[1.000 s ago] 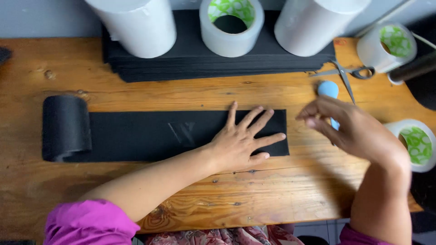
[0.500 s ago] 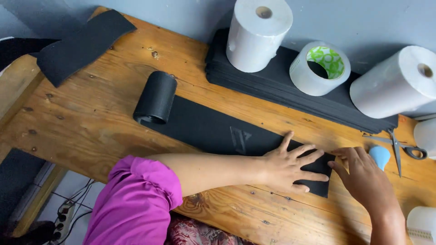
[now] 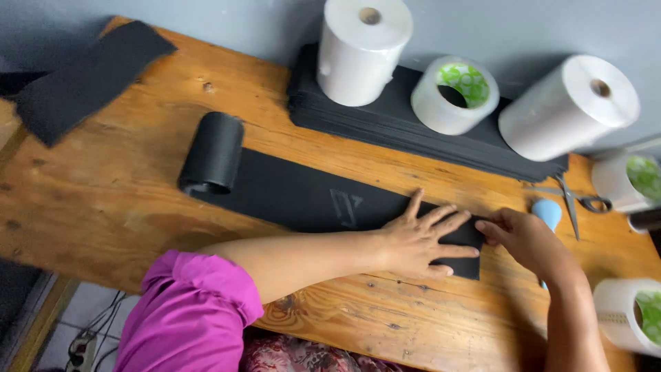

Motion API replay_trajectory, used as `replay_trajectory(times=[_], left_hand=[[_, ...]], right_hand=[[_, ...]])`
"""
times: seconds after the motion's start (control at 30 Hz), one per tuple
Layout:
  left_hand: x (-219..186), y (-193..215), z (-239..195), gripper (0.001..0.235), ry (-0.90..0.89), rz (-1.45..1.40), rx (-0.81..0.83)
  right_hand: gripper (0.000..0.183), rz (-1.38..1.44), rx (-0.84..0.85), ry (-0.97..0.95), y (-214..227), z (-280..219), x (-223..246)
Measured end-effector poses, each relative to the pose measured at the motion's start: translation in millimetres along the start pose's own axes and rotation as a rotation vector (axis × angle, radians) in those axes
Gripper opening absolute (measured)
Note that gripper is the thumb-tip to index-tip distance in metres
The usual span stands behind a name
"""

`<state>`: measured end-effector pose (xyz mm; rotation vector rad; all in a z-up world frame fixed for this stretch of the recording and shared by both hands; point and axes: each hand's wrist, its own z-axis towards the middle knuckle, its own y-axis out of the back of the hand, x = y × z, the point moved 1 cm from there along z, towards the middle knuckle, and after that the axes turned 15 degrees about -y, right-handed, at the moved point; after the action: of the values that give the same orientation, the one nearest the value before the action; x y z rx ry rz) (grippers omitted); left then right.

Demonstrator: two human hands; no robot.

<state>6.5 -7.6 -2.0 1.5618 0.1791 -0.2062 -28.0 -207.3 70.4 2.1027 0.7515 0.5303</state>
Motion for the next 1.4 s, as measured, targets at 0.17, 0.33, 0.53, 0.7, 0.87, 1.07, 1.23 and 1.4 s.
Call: replay_trajectory(times=[0.17, 0.33, 0.53, 0.7, 0.87, 1.07, 1.23, 1.4], left_hand=[[0, -4, 2, 0.061, -0.021, 0.002, -0.051], [-1, 1, 0, 0.060, -0.020, -0.020, -0.038], [-1, -1, 1, 0.059, 0.013, -0.026, -0.057], [1, -3, 5, 0.063, 0.031, 0.013, -0.035], [5, -14, 3, 0.063, 0.046, 0.070, -0.113], [23, -33, -7, 0.071, 0.055, 0.148, -0.209], [29, -21, -38, 0.072, 0.082, 0.108, -0.191], [37, 7, -98, 0.076, 0.199, 0.037, -0.088]], right_hand=[[0.029, 0.127, 0.050, 0.054, -1, 15, -18], [0.030, 0.206, 0.114, 0.085, 2, 11, -15], [0.035, 0.047, -0.044, 0.185, -14, 31, -22], [0.030, -0.067, -0.211, 0.192, -22, 30, -21], [0.027, -0.099, -0.240, 0.183, -24, 33, -21], [0.025, -0.092, -0.290, 0.231, -22, 37, -27], [0.025, -0.110, -0.301, 0.212, -17, 42, -34], [0.027, -0.198, -0.384, 0.228, -17, 60, -51]])
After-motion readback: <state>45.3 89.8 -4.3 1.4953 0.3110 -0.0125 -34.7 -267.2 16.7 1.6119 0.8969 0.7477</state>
